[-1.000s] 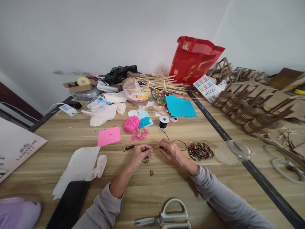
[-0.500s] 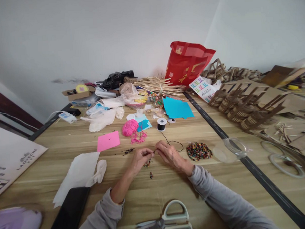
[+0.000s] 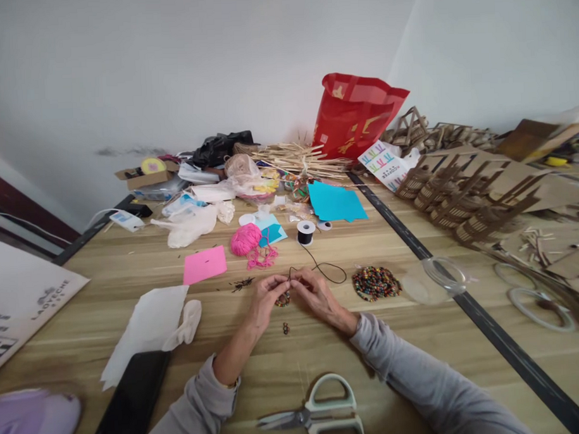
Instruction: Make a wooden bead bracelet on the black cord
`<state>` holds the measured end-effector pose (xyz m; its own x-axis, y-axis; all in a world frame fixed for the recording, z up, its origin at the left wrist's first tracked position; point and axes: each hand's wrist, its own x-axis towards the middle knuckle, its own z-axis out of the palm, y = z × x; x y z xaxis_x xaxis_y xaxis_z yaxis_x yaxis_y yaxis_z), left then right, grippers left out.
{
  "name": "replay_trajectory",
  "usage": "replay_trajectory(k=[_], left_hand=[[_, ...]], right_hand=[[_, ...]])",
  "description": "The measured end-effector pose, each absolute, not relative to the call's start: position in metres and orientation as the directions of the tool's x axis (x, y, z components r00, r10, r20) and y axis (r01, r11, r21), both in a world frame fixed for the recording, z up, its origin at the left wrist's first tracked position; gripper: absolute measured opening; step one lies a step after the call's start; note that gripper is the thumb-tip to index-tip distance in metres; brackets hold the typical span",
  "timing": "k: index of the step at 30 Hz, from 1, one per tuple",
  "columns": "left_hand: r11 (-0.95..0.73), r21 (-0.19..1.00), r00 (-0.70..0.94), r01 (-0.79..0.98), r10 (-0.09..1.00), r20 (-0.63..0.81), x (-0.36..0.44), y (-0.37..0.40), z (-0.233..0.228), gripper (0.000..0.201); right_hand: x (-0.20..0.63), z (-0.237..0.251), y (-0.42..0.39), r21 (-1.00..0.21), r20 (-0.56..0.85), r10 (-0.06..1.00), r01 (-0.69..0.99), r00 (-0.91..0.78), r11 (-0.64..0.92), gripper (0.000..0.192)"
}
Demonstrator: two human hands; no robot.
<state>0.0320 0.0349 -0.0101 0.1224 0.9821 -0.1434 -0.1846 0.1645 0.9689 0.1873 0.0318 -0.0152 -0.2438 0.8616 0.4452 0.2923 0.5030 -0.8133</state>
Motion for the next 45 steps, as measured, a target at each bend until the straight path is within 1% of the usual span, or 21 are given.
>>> replay_trajectory(k=[7, 11, 18, 22, 30, 32, 34, 37, 40, 45], left_hand=[[0.168, 0.956, 0.149, -0.242, 0.98, -0.135, 0.03, 0.037, -0.019, 0.021], [0.163, 0.959, 0.16, -0.232, 0.979, -0.127, 0.029, 0.038, -0.021, 0.019], [0.158, 0.974, 0.154, -0.165, 0.979, -0.132, 0.03, 0.035, -0.013, 0.02], [0.154, 0.981, 0.141, -0.115, 0.981, -0.137, 0.03, 0.034, -0.011, 0.021], [0.169, 0.98, 0.165, -0.108, 0.975, -0.15, 0.031, 0.035, -0.013, 0.022], [0.173, 0.979, 0.158, -0.108, 0.975, -0.155, 0.03, 0.035, -0.013, 0.022], [0.177, 0.979, 0.148, -0.105, 0.976, -0.16, 0.03, 0.035, -0.013, 0.022], [0.174, 0.98, 0.148, -0.094, 0.976, -0.159, 0.031, 0.035, -0.012, 0.022], [0.166, 0.982, 0.17, -0.087, 0.974, -0.15, 0.031, 0.034, -0.013, 0.02], [0.155, 0.985, 0.204, -0.071, 0.969, -0.138, 0.031, 0.035, -0.013, 0.019]], right_hand=[[0.186, -0.019, 0.028, -0.889, 0.364, 0.902, 0.201, -0.233, 0.411, 0.023], [0.186, -0.023, 0.029, -0.911, 0.318, 0.912, 0.184, -0.258, 0.37, 0.023], [0.187, -0.02, 0.03, -0.915, 0.334, 0.901, 0.136, -0.277, 0.381, 0.021], [0.187, -0.019, 0.031, -0.905, 0.362, 0.903, 0.146, -0.233, 0.401, 0.02], [0.186, -0.025, 0.033, -0.911, 0.34, 0.918, 0.17, -0.203, 0.375, 0.013], [0.186, -0.024, 0.033, -0.894, 0.367, 0.907, 0.192, -0.206, 0.405, 0.012], [0.187, -0.022, 0.032, -0.853, 0.421, 0.881, 0.234, -0.217, 0.466, 0.011], [0.189, -0.02, 0.031, -0.759, 0.522, 0.812, 0.291, -0.261, 0.582, 0.011], [0.192, -0.019, 0.031, -0.669, 0.592, 0.745, 0.329, -0.308, 0.667, 0.011], [0.196, -0.018, 0.031, -0.571, 0.6, 0.678, 0.366, -0.424, 0.735, 0.014]])
